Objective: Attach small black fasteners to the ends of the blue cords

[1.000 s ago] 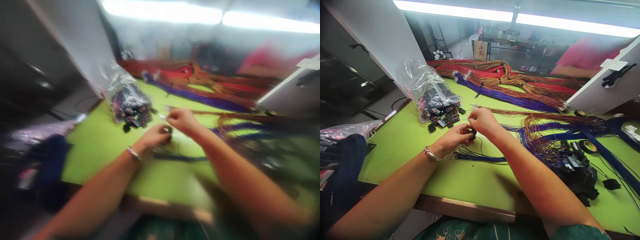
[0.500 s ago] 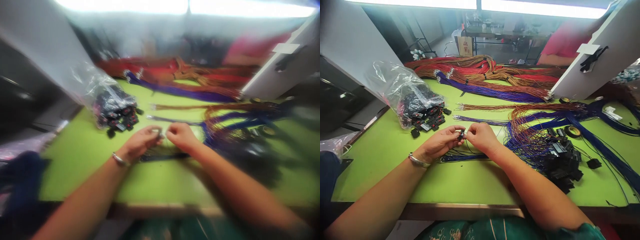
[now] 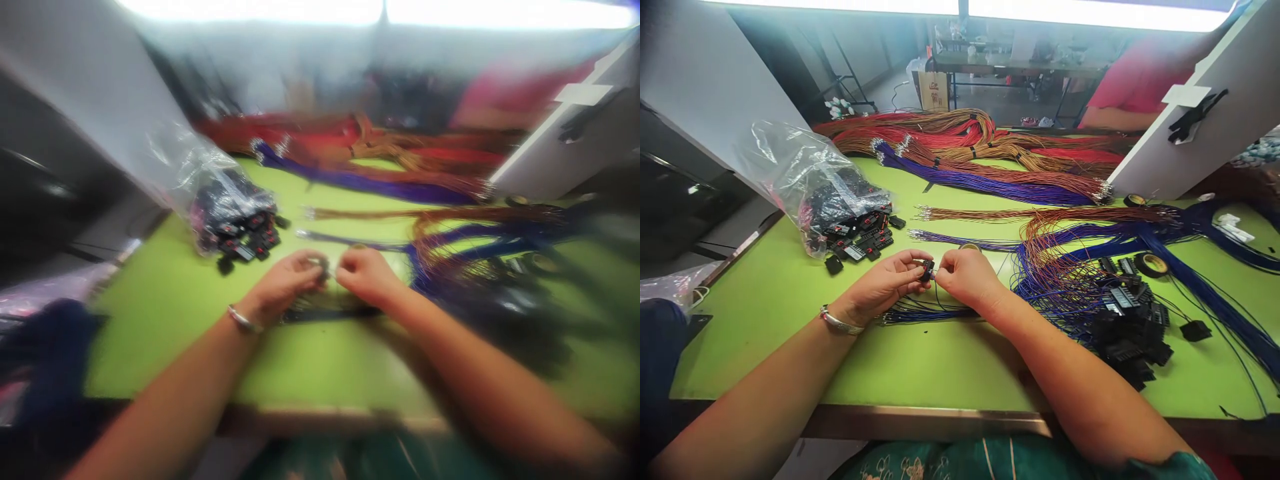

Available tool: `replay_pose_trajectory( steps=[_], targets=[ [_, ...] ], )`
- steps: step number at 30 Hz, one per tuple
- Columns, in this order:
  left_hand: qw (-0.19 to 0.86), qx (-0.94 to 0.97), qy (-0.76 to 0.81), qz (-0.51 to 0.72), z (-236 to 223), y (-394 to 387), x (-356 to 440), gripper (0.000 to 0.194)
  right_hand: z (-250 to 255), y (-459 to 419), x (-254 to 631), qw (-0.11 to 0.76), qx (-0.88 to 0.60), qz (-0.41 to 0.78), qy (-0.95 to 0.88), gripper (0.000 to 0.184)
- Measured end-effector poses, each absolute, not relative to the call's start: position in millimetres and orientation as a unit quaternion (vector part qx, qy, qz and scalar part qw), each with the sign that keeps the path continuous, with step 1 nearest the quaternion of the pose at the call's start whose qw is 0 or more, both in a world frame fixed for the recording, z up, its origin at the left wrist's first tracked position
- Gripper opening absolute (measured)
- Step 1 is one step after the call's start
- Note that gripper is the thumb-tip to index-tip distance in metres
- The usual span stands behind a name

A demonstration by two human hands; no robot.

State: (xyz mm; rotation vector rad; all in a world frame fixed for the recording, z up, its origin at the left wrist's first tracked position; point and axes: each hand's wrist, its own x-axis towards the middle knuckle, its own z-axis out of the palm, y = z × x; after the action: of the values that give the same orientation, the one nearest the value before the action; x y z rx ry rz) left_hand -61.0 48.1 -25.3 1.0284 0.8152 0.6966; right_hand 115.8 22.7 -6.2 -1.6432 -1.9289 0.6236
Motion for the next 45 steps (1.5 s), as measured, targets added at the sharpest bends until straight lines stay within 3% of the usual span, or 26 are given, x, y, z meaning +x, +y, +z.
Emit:
replay_pose_trajectory(
  steps=[14, 22, 32, 38, 41, 45],
  targets=[
    [0.629, 0.598, 0.354, 0.35, -34, 49, -58, 0.027, -9, 27, 117, 0.268, -0.593, 0.348, -0.675, 0.012],
    [0.71, 0.488, 0.372, 0.345, -31, 47, -58, 0.032, 2, 20, 112, 0.305, -0.612, 0.461, -0.565, 0.01],
    [0.666, 0.554, 0.368, 0.338, -42, 51, -57, 0.031, -22, 24, 110, 0.286, -0.616, 0.293, -0.673, 0.013],
    [0.662, 0.551, 0.371, 0.348, -38, 49, -56, 0.03, -15, 22, 111, 0.267, -0.613, 0.286, -0.687, 0.015],
    [0.679, 0.515, 0.371, 0.369, -32, 47, -56, 0.032, 8, 35, 119, 0.231, -0.613, 0.274, -0.704, 0.016],
    [0.712, 0.442, 0.386, 0.387, -27, 49, -58, 0.038, 28, 85, 134, 0.145, -0.645, 0.15, -0.735, 0.017]
  ],
)
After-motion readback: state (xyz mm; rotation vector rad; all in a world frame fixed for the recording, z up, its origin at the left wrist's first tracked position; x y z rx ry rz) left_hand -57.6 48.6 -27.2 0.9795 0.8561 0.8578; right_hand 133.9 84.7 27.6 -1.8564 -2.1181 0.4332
